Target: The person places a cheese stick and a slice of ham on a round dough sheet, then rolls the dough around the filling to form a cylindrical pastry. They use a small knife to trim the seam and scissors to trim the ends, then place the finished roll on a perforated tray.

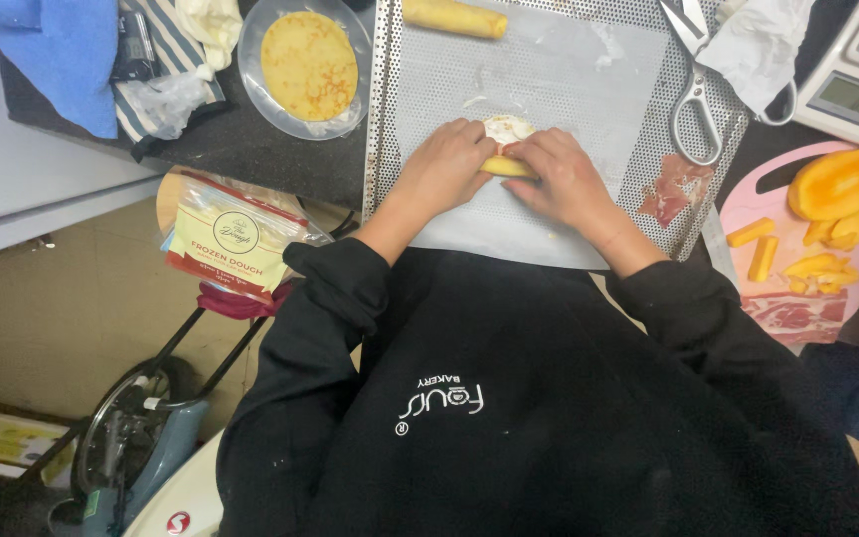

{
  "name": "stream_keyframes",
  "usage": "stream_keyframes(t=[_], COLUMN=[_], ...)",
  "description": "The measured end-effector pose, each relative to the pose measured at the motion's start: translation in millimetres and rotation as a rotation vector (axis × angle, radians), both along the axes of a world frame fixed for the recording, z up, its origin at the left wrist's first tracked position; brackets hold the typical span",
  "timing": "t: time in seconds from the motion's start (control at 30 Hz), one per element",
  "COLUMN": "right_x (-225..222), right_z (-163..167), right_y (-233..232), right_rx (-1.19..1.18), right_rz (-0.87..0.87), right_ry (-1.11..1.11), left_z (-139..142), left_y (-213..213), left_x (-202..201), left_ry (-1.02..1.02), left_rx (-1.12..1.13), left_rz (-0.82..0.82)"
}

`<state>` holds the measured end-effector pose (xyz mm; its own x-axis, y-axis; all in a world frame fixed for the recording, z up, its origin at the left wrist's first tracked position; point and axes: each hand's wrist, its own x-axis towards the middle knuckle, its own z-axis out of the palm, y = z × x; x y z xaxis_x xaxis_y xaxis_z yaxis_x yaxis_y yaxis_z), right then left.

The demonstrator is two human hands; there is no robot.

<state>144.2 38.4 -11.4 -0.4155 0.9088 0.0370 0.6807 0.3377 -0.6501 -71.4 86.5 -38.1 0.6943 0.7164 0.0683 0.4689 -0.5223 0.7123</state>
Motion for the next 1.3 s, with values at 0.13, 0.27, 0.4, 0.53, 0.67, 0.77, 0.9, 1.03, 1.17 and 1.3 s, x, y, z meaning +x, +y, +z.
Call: stream_keyframes(t=[0.13,0.27,0.4,0.53,0.67,0.77,0.9,1.03,1.17,1.3], right_x=[-1,0,1,1,1,2,7,9,10,7], right_z=[-1,-3,-6,-7,-5,-3,-3,-6,-7,-5], right_y=[-2,-2,-2,-4,-4,-4,-6,-8,-8,-7], right_rx=[0.017,0.015,0.005,-0.012,-0.009,0.014,0.028,0.064,0.073,0.115], right_rz=[-0.004,-0.001,0.001,0.004,0.011,0.017,0.013,0.027,0.035,0.06], right_ry=[-0.004,-0.009,-0.007,-0.024,-0.022,-0.018,0.014,0.005,-0.005,-0.018], left_z=[4,4,1,-1,-1,1,3,3,3,3], left_y=[-2,-3,-4,-6,-5,-2,-1,-2,-2,-3], left_x=[-1,-1,0,0,-1,-3,-5,-7,-9,-8], left_ry=[-0.007,0.007,0.004,0.02,0.038,0.023,0.007,-0.028,-0.05,-0.03], left_rx=[0.01,0.038,0.023,0.008,0.0,0.001,0.003,0.01,0.023,0.058], left_rz=[-0.006,-0.022,-0.025,-0.009,-0.025,-0.036,-0.057,-0.058,-0.058,-0.072])
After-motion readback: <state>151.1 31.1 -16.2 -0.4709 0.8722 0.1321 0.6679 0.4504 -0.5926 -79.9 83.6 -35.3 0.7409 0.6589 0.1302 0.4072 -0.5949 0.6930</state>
